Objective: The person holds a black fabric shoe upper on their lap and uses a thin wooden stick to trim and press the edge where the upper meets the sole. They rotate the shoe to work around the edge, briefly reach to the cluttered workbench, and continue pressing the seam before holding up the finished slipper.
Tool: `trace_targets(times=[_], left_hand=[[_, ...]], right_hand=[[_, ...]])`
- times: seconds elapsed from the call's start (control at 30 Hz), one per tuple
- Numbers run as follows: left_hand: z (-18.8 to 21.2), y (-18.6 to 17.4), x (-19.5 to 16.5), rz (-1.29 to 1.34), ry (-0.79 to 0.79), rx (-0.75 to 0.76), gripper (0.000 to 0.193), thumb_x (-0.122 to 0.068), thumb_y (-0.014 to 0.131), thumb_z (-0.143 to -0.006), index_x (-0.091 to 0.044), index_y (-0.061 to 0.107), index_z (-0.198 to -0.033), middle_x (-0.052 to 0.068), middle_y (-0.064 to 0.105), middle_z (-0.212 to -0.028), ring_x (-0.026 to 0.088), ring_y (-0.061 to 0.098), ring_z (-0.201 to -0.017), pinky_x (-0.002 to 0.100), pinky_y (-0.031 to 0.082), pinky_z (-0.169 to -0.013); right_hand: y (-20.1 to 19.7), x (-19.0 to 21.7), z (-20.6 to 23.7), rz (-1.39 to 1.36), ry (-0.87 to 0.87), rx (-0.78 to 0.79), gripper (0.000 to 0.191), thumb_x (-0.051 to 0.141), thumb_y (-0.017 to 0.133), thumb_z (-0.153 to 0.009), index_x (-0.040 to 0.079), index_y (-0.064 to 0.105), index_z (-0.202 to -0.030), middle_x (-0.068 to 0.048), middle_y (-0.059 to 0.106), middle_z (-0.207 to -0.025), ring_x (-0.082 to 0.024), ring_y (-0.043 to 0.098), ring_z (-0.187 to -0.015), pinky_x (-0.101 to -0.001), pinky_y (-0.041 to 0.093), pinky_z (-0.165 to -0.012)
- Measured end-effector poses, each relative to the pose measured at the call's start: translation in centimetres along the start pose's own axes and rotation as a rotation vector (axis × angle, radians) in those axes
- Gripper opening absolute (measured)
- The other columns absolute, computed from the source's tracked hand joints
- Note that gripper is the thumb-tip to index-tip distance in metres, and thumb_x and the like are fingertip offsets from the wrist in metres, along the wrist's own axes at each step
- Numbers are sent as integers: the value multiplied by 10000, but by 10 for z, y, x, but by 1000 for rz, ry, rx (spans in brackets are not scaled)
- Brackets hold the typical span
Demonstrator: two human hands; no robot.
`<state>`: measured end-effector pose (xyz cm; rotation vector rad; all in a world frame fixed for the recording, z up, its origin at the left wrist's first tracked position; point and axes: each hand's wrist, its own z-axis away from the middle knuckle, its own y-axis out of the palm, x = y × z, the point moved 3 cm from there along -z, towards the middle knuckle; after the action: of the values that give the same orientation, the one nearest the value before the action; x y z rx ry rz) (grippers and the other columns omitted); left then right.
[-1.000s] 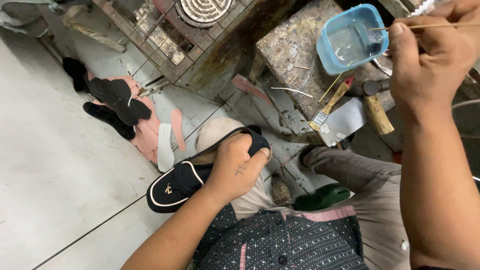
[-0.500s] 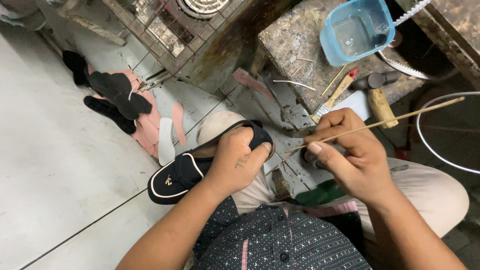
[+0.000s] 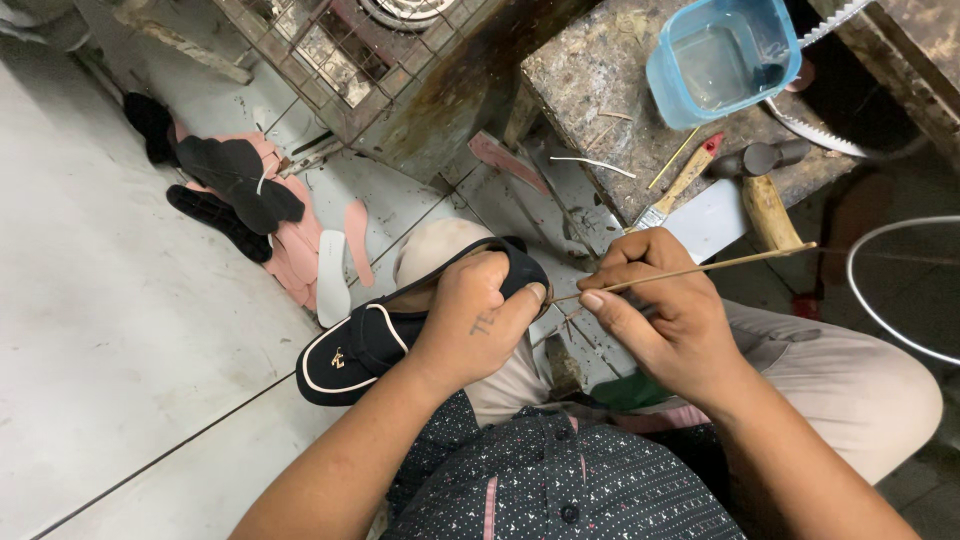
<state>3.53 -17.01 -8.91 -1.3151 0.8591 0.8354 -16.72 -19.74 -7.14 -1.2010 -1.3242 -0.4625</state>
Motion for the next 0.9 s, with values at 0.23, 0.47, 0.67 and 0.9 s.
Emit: trace_targets(times=[0.23,0.47,0.67,0.9], left_hand=[[1,-2,-2,23,4,-1,225,-158,695,-853,29,601,-770,207,645,-785,376,646,-758,439,499,-687],[1,-2,-3,23,-3,2,206,-154,690,-853,26,620,-784,204,652,-785,373,654,-761,435,504,-687],[1,-2,-3,42,-25,12,199,-155,684,-856,21,624,-783,195,657,-781,363,657,-752,430,505,-683],[1,-3,-3,31,-10,11,199,-155,688,-853,20,623,-784,196,651,-786,366,651,-759,434,499,-687]], right_hand=[[5,0,-2,18,10,10,133,49,749,-878,-1,722,-998,-121,647,-991,-225,634,-933,-319,499,-792],[2,1,0,43,-11,-20,131,44,744,-885,0,715,-1004,-113,651,-989,-229,633,-957,-324,495,-812],[4,-3,-1,65,-10,-44,124,47,750,-893,2,723,-1005,-115,651,-984,-233,635,-963,-328,495,-820],[2,-4,0,44,-13,-66,126,52,745,-898,8,718,-1013,-116,649,-998,-235,639,-975,-328,501,-832]])
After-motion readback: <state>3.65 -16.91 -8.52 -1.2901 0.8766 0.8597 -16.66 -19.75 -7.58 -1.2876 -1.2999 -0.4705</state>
